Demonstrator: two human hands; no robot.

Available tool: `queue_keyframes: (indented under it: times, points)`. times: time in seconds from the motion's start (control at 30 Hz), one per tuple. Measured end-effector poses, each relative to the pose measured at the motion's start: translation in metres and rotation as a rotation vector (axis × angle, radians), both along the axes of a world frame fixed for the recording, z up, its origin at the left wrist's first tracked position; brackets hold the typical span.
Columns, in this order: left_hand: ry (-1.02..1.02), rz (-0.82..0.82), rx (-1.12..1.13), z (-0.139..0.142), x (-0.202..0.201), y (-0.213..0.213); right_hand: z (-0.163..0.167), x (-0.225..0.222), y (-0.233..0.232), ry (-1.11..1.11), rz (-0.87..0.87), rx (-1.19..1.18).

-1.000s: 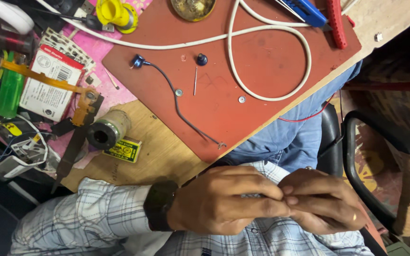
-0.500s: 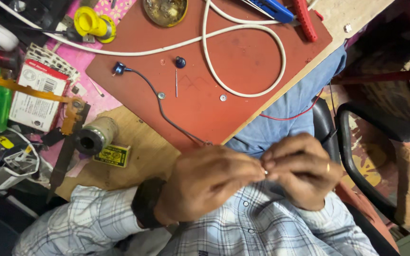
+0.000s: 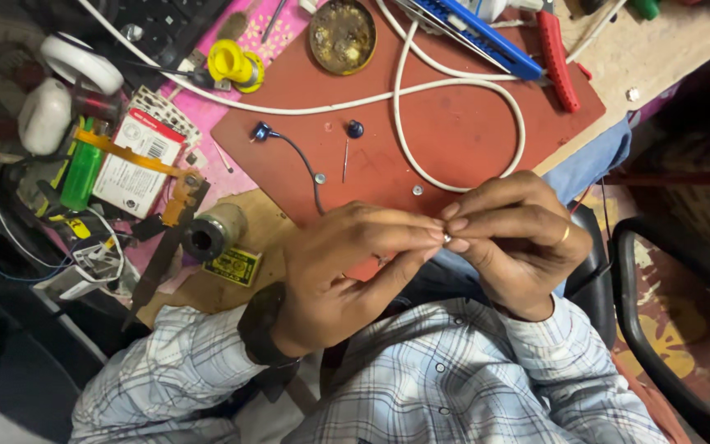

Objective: The person sits at a cluttered electronics workbench and works on a small round component, first manipulating it by hand, then using pliers to grip and adjust it. They then pick up multimeter probes and touch them to the component to test it.

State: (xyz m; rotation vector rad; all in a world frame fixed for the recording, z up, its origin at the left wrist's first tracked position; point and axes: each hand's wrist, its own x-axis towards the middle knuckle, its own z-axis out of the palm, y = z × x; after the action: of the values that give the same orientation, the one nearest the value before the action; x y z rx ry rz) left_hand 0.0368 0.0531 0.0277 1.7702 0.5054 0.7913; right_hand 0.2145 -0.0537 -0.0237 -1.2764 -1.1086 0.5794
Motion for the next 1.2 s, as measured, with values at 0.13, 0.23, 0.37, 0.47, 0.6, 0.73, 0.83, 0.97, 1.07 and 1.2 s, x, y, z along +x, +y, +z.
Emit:
queue_keyframes:
  times: [0.13,0.23,0.37,0.47,0.6,0.73,0.83,0.97,1.07,1.2]
  points:
    - [0.032,0.012,0.005,-0.002,0.004,0.006,-0.005,0.006,0.006,0.014,0.024,-0.008]
    - [0.069,-0.005,0.018,0.0,0.005,0.01,-0.006,0.008,0.008,0.011,0.026,-0.002]
    - [0.105,0.002,0.014,0.001,0.008,0.01,-0.004,0.01,0.011,0.017,0.037,-0.015]
    - [0.092,0.036,0.016,0.0,0.011,0.008,-0.002,0.011,0.012,0.033,0.047,-0.01]
    - [0.083,0.038,0.04,-0.001,0.012,0.008,-0.001,0.012,0.013,0.063,0.058,-0.029]
    - [0.097,0.024,0.038,0.0,0.009,0.009,0.001,0.011,0.013,0.074,0.064,-0.04]
    - [0.098,0.013,-0.006,0.0,0.008,0.01,0.003,0.011,0.012,0.088,0.065,-0.071]
    - [0.095,0.006,-0.03,-0.001,0.008,0.01,0.005,0.011,0.011,0.125,0.075,-0.105]
    - [0.097,-0.006,-0.023,-0.001,0.008,0.01,0.007,0.012,0.011,0.165,0.095,-0.127]
    - [0.118,-0.018,0.023,0.001,0.01,0.011,0.011,0.016,0.01,0.307,0.146,-0.175]
